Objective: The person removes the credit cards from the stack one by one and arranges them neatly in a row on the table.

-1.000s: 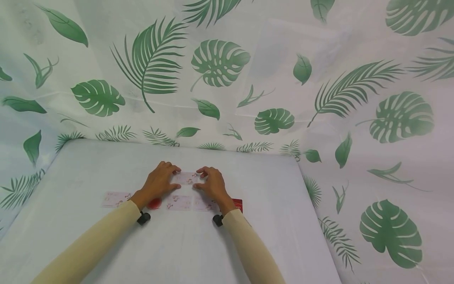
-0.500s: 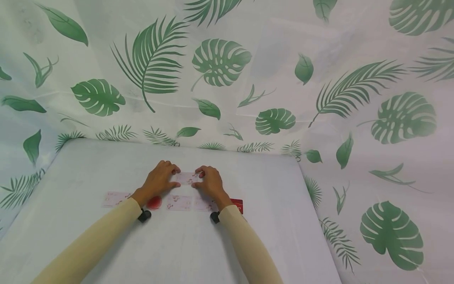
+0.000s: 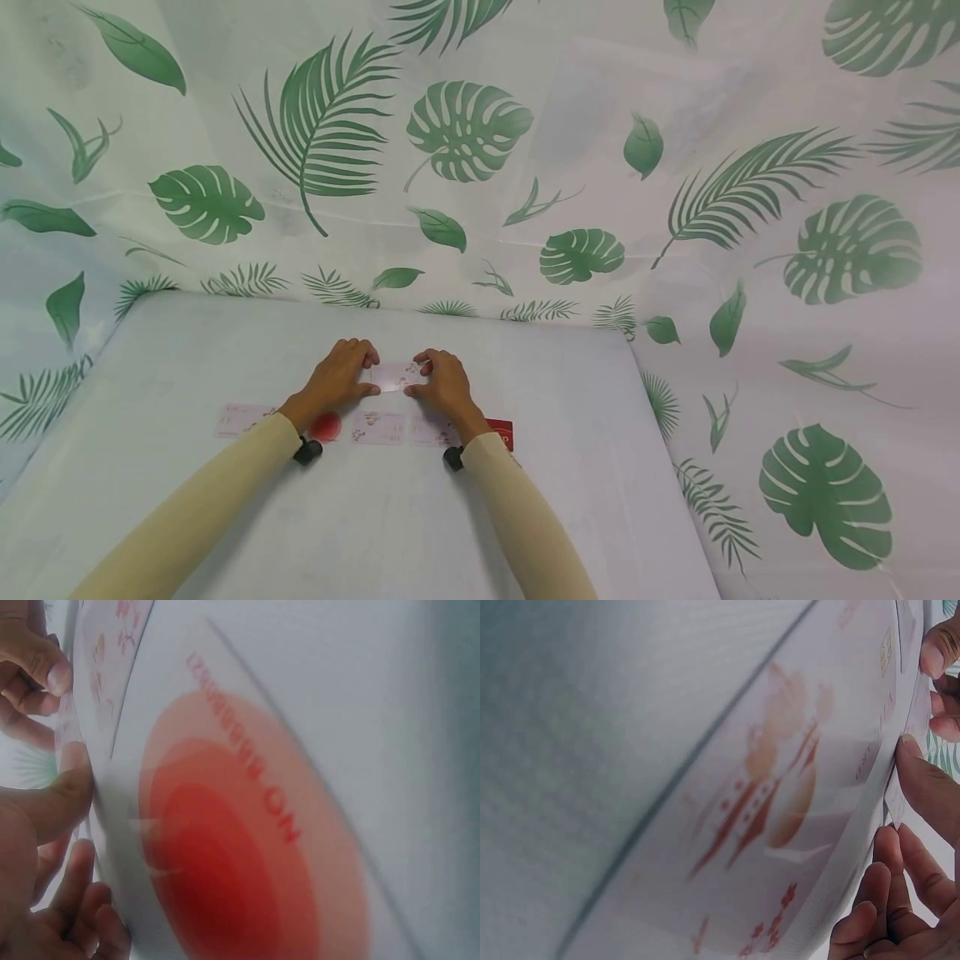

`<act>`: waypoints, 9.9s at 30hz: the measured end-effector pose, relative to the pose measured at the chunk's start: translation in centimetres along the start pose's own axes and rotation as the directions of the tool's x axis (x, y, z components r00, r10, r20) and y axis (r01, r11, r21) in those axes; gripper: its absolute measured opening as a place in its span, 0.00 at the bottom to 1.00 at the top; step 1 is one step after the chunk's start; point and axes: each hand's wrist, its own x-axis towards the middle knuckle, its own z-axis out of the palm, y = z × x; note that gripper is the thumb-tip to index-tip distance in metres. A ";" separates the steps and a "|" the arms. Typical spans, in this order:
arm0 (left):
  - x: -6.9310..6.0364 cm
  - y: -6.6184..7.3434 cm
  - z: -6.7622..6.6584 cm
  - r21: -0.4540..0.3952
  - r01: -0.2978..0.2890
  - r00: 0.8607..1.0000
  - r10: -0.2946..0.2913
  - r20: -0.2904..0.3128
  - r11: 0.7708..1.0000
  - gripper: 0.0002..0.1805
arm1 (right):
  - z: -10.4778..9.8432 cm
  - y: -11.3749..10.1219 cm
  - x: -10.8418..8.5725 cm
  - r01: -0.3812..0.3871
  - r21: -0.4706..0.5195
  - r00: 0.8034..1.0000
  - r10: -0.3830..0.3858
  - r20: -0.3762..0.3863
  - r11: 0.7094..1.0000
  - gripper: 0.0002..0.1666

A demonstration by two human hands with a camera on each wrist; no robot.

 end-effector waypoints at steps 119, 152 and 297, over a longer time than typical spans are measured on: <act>0.7 7.2 3.2 -0.058 -0.189 0.981 0.186 -0.052 0.980 0.28 | -5.2 6.1 -6.1 -0.009 0.024 0.990 0.013 -0.141 1.000 0.33; 0.7 9.8 5.3 -0.011 -0.280 0.960 0.280 -0.023 0.960 0.27 | -6.8 8.8 -8.5 -0.060 0.036 0.987 0.065 -0.148 0.998 0.34; 1.1 19.4 13.8 0.129 -0.345 0.937 0.349 -0.008 0.929 0.26 | -12.1 17.1 -15.0 -0.248 0.006 0.955 0.246 -0.164 0.969 0.36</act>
